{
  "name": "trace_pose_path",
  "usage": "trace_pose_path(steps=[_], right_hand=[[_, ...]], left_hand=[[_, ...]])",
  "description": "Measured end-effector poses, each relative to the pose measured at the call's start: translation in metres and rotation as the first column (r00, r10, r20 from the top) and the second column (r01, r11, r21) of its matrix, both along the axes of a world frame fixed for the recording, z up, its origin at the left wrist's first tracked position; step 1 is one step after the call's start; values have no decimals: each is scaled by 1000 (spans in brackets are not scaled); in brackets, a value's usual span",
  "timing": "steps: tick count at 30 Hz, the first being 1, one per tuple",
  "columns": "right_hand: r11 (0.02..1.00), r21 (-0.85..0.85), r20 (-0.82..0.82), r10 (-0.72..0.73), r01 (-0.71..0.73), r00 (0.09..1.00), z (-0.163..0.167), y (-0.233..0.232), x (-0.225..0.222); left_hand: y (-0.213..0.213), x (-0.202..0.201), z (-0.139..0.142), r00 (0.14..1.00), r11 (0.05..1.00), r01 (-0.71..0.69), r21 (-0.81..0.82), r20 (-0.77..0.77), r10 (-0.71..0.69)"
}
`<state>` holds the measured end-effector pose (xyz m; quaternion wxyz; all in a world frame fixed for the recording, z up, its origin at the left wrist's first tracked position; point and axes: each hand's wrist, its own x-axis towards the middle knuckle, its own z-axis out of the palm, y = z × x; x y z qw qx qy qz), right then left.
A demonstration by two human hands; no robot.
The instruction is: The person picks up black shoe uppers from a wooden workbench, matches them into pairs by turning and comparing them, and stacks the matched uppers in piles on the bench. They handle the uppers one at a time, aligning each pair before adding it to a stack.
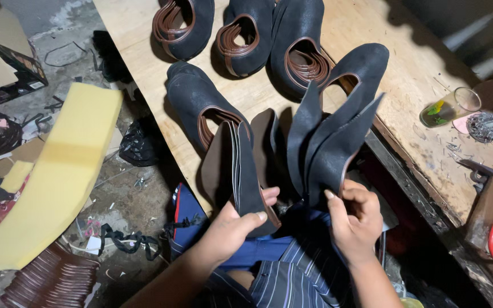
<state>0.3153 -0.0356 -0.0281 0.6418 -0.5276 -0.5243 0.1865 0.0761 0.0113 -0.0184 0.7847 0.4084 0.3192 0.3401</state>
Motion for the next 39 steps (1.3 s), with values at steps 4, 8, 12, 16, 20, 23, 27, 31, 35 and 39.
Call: trace_pose_path(steps=[4,8,12,16,20,23,27,31,35,39], right_hand=[[999,19,125,39,-42,991,16,-20,-2],[993,-13,-62,117,-118,991,19,-48,-13],[944,-111,-341,257,-310,904,1,-60,-16],[910,-168,-504,251,-379,827,-21,-65,-21],[900,-179,-523,255,-397,813,-28,-70,-22],[899,-171,-478,283,-403,832,-24,-72,-24],[905,-29,-407,378,-425,831,-12,-74,-22],[972,-113,-369,151,-205,917,4,-79,-1],[984,-177,-353,-78,15,932,0,-67,11],[881,-470,-168,-145,50,975,-10,-63,-8]], left_hand=[[7,5,-3,996,1000,16,-14,89,-15],[6,6,-4,977,997,-2,-82,213,20],[2,0,-1,933,994,46,-101,359,-7],[0,-2,4,935,988,73,-139,354,-20],[0,-5,8,930,987,83,-136,366,-28],[0,-7,9,914,979,110,-170,404,-32],[0,-11,5,891,971,138,-194,452,-37],[1,-24,-1,873,977,155,-147,483,-66],[-1,-39,-4,695,972,182,-148,718,-21],[2,-49,-4,393,923,331,-197,918,55]])
